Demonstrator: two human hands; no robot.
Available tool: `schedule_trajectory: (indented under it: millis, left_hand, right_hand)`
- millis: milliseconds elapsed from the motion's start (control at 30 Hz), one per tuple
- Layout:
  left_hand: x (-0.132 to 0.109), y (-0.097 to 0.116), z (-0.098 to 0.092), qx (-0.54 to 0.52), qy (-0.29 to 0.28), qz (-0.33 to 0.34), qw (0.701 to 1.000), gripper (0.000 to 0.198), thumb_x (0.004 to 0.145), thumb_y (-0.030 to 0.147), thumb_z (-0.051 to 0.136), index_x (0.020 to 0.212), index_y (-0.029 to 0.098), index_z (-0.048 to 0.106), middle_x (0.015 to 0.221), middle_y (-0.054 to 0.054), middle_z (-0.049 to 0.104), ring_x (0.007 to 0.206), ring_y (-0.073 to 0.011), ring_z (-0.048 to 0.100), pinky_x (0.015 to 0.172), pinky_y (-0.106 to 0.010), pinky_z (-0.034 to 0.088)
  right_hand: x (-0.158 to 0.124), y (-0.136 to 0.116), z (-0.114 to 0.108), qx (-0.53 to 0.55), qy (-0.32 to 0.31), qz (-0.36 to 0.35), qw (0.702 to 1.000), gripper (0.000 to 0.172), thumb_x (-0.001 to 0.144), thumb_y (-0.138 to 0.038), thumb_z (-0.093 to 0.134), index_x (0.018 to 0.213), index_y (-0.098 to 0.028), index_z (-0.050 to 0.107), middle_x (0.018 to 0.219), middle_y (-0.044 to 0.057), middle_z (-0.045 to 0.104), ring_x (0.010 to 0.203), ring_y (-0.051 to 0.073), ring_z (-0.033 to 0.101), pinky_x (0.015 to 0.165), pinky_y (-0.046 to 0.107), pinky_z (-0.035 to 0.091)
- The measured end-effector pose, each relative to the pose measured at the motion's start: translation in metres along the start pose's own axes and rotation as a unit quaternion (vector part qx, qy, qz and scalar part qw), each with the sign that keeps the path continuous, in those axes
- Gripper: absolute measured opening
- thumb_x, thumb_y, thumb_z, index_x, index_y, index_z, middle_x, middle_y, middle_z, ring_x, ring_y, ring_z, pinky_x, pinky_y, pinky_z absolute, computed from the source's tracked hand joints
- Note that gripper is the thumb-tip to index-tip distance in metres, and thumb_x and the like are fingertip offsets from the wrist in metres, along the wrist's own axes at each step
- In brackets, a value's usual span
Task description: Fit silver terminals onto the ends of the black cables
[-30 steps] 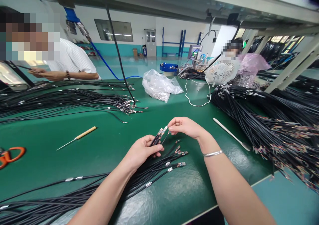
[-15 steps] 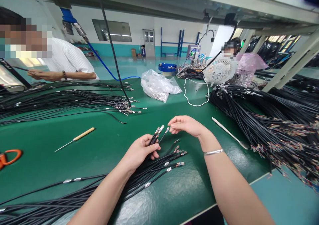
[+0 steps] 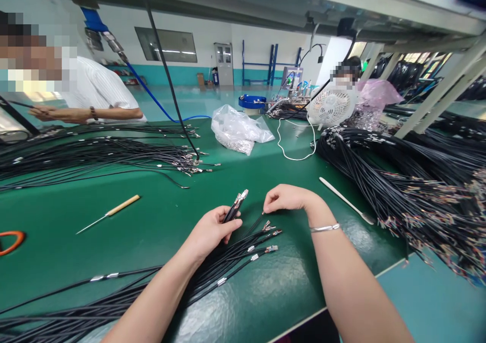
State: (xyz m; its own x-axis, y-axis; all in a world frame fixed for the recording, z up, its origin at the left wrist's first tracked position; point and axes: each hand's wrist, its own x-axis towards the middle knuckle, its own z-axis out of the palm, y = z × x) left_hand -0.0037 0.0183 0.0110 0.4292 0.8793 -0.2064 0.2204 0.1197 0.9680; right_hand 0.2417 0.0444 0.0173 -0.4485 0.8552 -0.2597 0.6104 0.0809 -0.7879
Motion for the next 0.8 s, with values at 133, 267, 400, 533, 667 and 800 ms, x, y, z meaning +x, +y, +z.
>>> schedule_trajectory:
  millis: [133,267,400,533,667,800]
  left_hand:
    - [-0.002,-0.001,0.002,0.032,-0.011,0.013,0.999,0.021,0.069,0.033,0.064,0.073,0.016,0.052,0.062,0.005,0.054,0.054,-0.0087,0.050,0.055,-0.022,0.041]
    - [-0.003,-0.002,0.003,0.007,-0.059,0.003,0.998,0.021,0.070,0.032,0.064,0.075,0.016,0.051,0.069,0.002,0.059,0.064,-0.0124,0.057,0.061,-0.025,0.044]
    - [-0.005,-0.002,0.002,-0.037,-0.069,-0.006,0.997,0.023,0.067,0.029,0.068,0.072,0.016,0.049,0.067,0.003,0.058,0.058,-0.0103,0.057,0.059,-0.024,0.044]
    - [-0.006,0.000,0.001,-0.061,-0.070,-0.010,0.996,0.023,0.067,0.028,0.068,0.073,0.015,0.050,0.069,0.002,0.059,0.057,-0.0094,0.057,0.059,-0.023,0.044]
    - [-0.005,0.001,-0.001,-0.071,-0.068,-0.013,0.995,0.023,0.067,0.027,0.069,0.074,0.015,0.050,0.070,0.002,0.060,0.057,-0.0092,0.057,0.057,-0.021,0.043]
    - [-0.005,0.001,-0.001,-0.073,-0.068,-0.012,0.995,0.023,0.067,0.027,0.068,0.074,0.015,0.050,0.069,0.002,0.059,0.059,-0.0093,0.056,0.059,-0.022,0.044]
  right_hand:
    - [-0.002,-0.010,0.000,0.114,0.025,-0.023,0.993,0.026,0.070,-0.040,0.066,0.074,-0.015,0.066,0.072,0.003,0.067,0.068,0.014,0.059,0.063,0.024,0.045]
    - [-0.003,-0.017,0.002,0.183,0.044,-0.043,0.981,0.029,0.070,-0.042,0.066,0.075,-0.013,0.064,0.071,0.004,0.066,0.066,0.013,0.059,0.061,0.023,0.045]
    - [-0.001,-0.019,0.005,0.231,0.061,-0.067,0.969,0.027,0.069,-0.038,0.069,0.075,-0.012,0.062,0.071,0.004,0.065,0.066,0.012,0.059,0.062,0.024,0.045]
    - [0.000,-0.023,0.007,0.263,0.077,-0.086,0.958,0.025,0.069,-0.034,0.070,0.082,-0.013,0.062,0.072,0.003,0.065,0.066,0.012,0.059,0.062,0.024,0.046]
    - [0.001,-0.025,0.008,0.277,0.086,-0.098,0.952,0.026,0.070,-0.031,0.070,0.087,-0.013,0.061,0.071,0.003,0.065,0.062,0.011,0.059,0.059,0.023,0.046]
    - [0.001,-0.026,0.008,0.272,0.091,-0.115,0.951,0.025,0.071,-0.029,0.069,0.089,-0.014,0.061,0.072,0.003,0.065,0.063,0.011,0.059,0.060,0.023,0.046]
